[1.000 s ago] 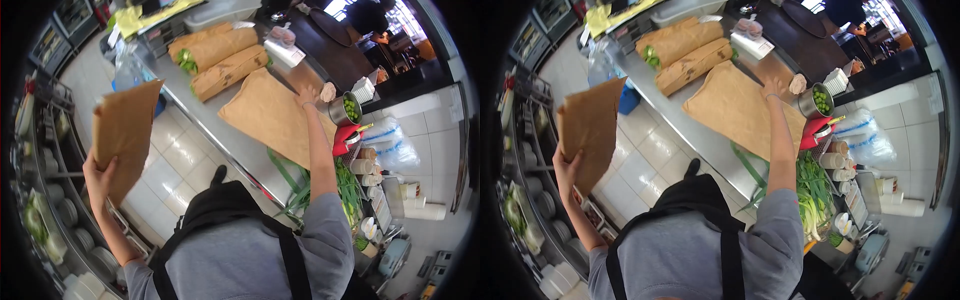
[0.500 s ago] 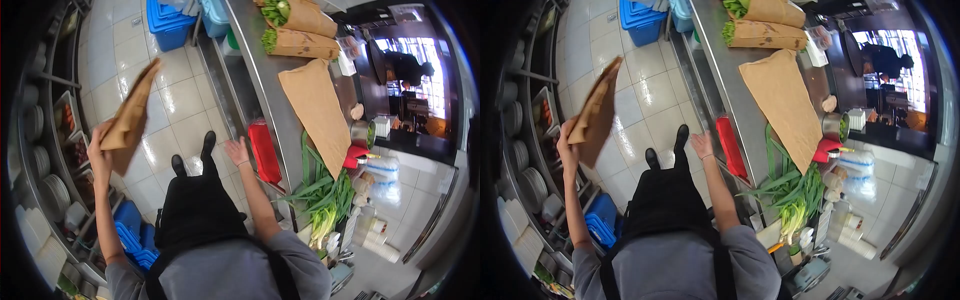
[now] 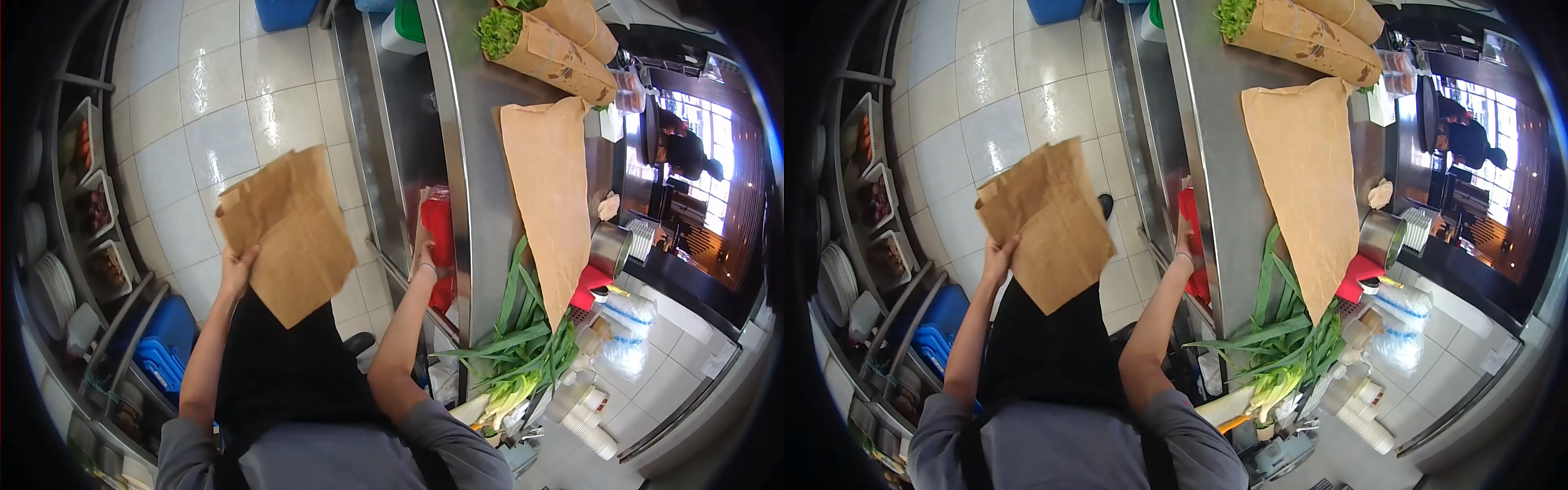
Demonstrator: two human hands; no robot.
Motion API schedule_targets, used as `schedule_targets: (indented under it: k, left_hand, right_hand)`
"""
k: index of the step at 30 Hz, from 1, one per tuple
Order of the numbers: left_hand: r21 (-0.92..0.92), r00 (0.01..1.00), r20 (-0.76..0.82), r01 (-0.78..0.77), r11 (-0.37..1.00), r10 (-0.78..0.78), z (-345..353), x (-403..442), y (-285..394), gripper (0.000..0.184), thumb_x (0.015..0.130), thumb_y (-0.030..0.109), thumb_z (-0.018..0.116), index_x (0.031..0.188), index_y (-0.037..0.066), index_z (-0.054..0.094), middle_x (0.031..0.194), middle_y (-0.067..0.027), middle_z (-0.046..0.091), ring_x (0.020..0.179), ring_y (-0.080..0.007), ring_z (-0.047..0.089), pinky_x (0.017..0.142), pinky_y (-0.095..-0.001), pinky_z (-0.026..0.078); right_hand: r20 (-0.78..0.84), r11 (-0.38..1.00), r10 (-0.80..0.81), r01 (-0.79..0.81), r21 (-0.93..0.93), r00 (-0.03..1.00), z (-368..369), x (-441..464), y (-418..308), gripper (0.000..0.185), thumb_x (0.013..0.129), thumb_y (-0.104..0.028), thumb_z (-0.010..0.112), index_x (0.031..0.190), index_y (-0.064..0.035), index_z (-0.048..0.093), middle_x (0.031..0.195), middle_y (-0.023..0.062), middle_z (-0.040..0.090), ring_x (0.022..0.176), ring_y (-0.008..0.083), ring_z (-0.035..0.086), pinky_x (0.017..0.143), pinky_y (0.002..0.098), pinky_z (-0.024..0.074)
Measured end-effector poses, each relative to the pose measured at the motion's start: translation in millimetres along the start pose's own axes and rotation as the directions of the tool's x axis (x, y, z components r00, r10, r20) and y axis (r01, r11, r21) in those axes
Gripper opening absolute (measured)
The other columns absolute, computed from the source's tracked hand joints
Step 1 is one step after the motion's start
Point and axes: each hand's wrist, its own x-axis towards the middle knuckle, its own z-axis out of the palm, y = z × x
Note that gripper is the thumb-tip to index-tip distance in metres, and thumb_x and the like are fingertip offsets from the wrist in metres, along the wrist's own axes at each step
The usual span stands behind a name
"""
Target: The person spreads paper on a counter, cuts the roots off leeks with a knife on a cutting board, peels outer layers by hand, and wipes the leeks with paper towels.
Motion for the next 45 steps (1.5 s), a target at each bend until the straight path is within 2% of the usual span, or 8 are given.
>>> schedule_targets:
  k: [15, 18, 22, 31, 34, 39, 42, 45]
  left_hand:
    - [-0.024, 0.836, 0.528, 0.193, 0.981, -0.151, 280, 77, -108, 0.044, 0.079, 0.001, 0.059, 0.12, 0.004, 0.045, 0.098, -0.0049, 0.056, 0.091, -0.0147, 0.053, 0.08, -0.0278, 0.044]
    - [0.111, 0.942, 0.337, -0.052, 0.992, 0.012, 339, 76, -172, 0.048, 0.082, 0.008, 0.058, 0.126, 0.007, 0.04, 0.104, -0.0084, 0.052, 0.095, -0.0184, 0.051, 0.083, -0.0317, 0.043]
    - [0.258, 0.926, 0.37, -0.022, 0.966, -0.078, 376, 75, -205, 0.047, 0.083, 0.011, 0.058, 0.127, 0.007, 0.039, 0.109, -0.0086, 0.053, 0.099, -0.0198, 0.051, 0.085, -0.0336, 0.043]
    - [0.39, 0.779, 0.517, 0.153, 0.908, -0.353, 280, 92, -141, 0.047, 0.087, 0.017, 0.056, 0.13, 0.008, 0.038, 0.12, -0.0089, 0.053, 0.11, -0.023, 0.052, 0.092, -0.0378, 0.043]
    - [0.422, 0.71, 0.554, 0.213, 0.881, -0.436, 196, 102, -115, 0.047, 0.085, 0.022, 0.06, 0.126, 0.009, 0.042, 0.119, -0.0094, 0.054, 0.107, -0.0234, 0.055, 0.086, -0.036, 0.046]
    - [0.63, 0.834, 0.328, 0.156, 0.76, -0.443, 39, 116, -44, 0.038, 0.083, 0.029, 0.062, 0.115, 0.011, 0.053, 0.115, -0.005, 0.058, 0.109, -0.0235, 0.053, 0.083, -0.0387, 0.046]
    - [0.711, 0.913, 0.246, 0.059, 0.701, -0.327, -19, 99, 13, 0.032, 0.079, 0.025, 0.064, 0.108, 0.014, 0.057, 0.109, -0.0015, 0.06, 0.106, -0.0223, 0.054, 0.082, -0.0436, 0.044]
    - [0.791, 0.931, 0.261, -0.054, 0.61, -0.255, -43, 77, 49, 0.026, 0.078, 0.026, 0.065, 0.1, 0.013, 0.064, 0.099, -0.001, 0.063, 0.095, -0.0198, 0.056, 0.076, -0.04, 0.043]
  right_hand:
    - [-0.038, 0.997, -0.041, 0.044, 0.068, 0.998, 25, -10, -109, 0.027, 0.087, -0.031, 0.047, 0.1, -0.0115, 0.06, 0.099, 0.0105, 0.062, 0.087, 0.0238, 0.056, 0.071, 0.0401, 0.044]
    - [0.0, 0.995, 0.021, -0.021, 0.094, 1.0, 9, -14, -109, 0.026, 0.087, -0.031, 0.047, 0.1, -0.0117, 0.06, 0.099, 0.0104, 0.062, 0.087, 0.0233, 0.056, 0.071, 0.0396, 0.0442]
    - [0.088, 0.971, 0.12, -0.135, 0.197, 0.989, -27, -12, -76, 0.026, 0.087, -0.031, 0.048, 0.1, -0.012, 0.06, 0.099, 0.0103, 0.062, 0.086, 0.0227, 0.056, 0.071, 0.0389, 0.0445]
    - [0.322, 0.938, 0.192, -0.27, 0.216, 0.927, -64, -28, 53, 0.025, 0.088, -0.031, 0.049, 0.1, -0.0127, 0.06, 0.098, 0.0099, 0.062, 0.085, 0.0212, 0.056, 0.071, 0.0374, 0.0452]
    - [0.294, 0.888, 0.304, -0.158, -0.432, 0.906, -129, -19, 77, 0.024, 0.088, -0.03, 0.055, 0.105, -0.0132, 0.056, 0.1, 0.0068, 0.06, 0.089, 0.0168, 0.057, 0.075, 0.0312, 0.0469]
    - [0.481, 0.569, 0.563, 0.107, -0.816, 0.672, -201, -201, -20, 0.036, 0.089, -0.03, 0.056, 0.118, -0.0089, 0.055, 0.103, 0.0028, 0.06, 0.097, 0.0128, 0.056, 0.083, 0.0312, 0.0451]
    - [0.251, 0.183, 0.74, 0.171, -0.968, 0.624, -205, -325, -134, 0.041, 0.09, -0.036, 0.053, 0.121, -0.0087, 0.054, 0.111, 0.0086, 0.061, 0.096, 0.0185, 0.062, 0.08, 0.0259, 0.0452]
    - [0.657, 0.488, 0.489, 0.444, -0.751, 0.574, -239, -366, -240, 0.037, 0.09, -0.029, 0.049, 0.114, -0.0016, 0.057, 0.099, 0.0117, 0.065, 0.082, 0.02, 0.066, 0.074, 0.0282, 0.0503]
